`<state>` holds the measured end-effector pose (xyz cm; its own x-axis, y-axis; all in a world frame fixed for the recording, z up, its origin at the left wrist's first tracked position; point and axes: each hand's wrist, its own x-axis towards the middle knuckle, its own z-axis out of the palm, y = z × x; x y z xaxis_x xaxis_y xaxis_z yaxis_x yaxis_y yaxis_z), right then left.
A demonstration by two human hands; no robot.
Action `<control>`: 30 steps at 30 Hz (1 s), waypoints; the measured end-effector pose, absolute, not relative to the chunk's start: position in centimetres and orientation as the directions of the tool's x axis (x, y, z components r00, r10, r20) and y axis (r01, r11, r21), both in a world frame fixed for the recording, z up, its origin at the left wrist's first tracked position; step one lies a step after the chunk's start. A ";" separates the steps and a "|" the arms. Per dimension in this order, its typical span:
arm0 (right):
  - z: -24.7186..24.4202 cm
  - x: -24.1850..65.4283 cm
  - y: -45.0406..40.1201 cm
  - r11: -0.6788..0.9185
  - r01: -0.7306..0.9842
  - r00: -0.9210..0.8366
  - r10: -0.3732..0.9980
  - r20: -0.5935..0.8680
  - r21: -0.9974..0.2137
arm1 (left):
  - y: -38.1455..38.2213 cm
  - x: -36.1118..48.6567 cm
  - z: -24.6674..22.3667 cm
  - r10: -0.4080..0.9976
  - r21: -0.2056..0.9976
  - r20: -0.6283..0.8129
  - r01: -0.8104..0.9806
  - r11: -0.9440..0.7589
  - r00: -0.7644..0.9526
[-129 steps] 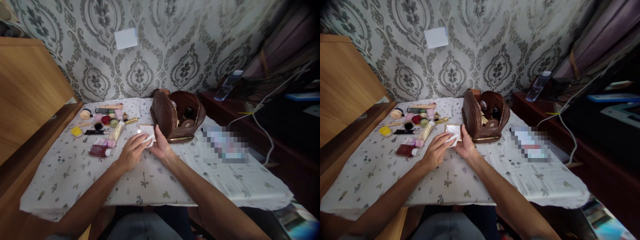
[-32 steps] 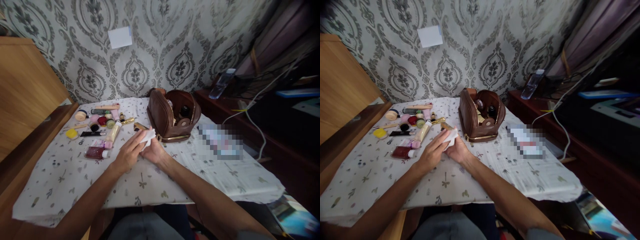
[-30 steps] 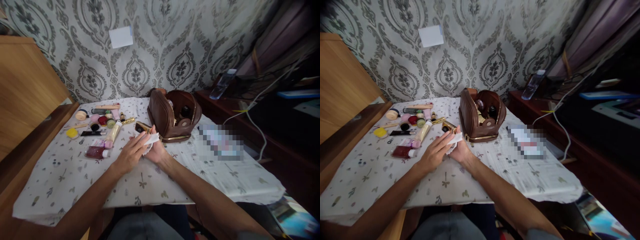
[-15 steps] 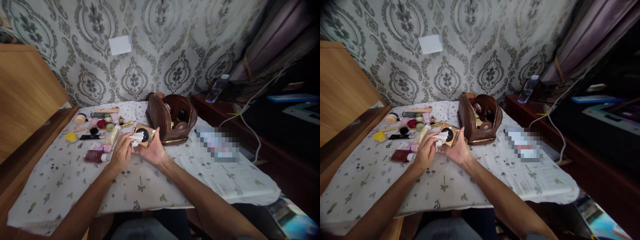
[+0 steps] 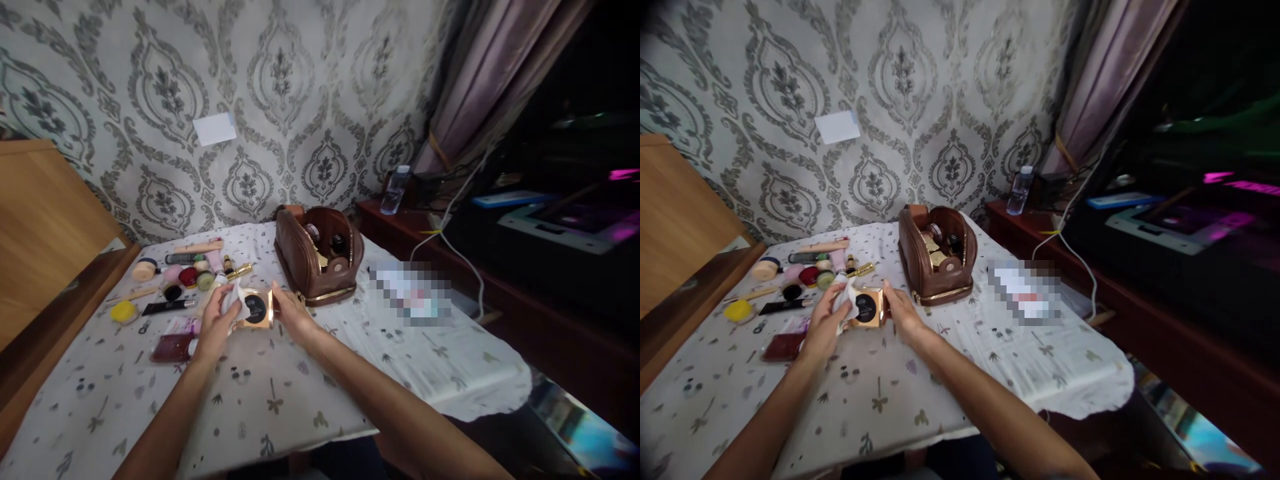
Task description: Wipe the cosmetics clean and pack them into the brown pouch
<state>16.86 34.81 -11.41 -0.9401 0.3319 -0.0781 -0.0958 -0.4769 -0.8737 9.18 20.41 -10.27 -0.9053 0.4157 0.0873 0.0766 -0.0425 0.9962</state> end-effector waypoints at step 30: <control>3.3 15.3 52.4 0.904 0.396 -0.850 0.427 0.309 -0.162 | 21.1 11.0 -9.4 0.359 0.994 -0.109 -0.091 0.065 -0.927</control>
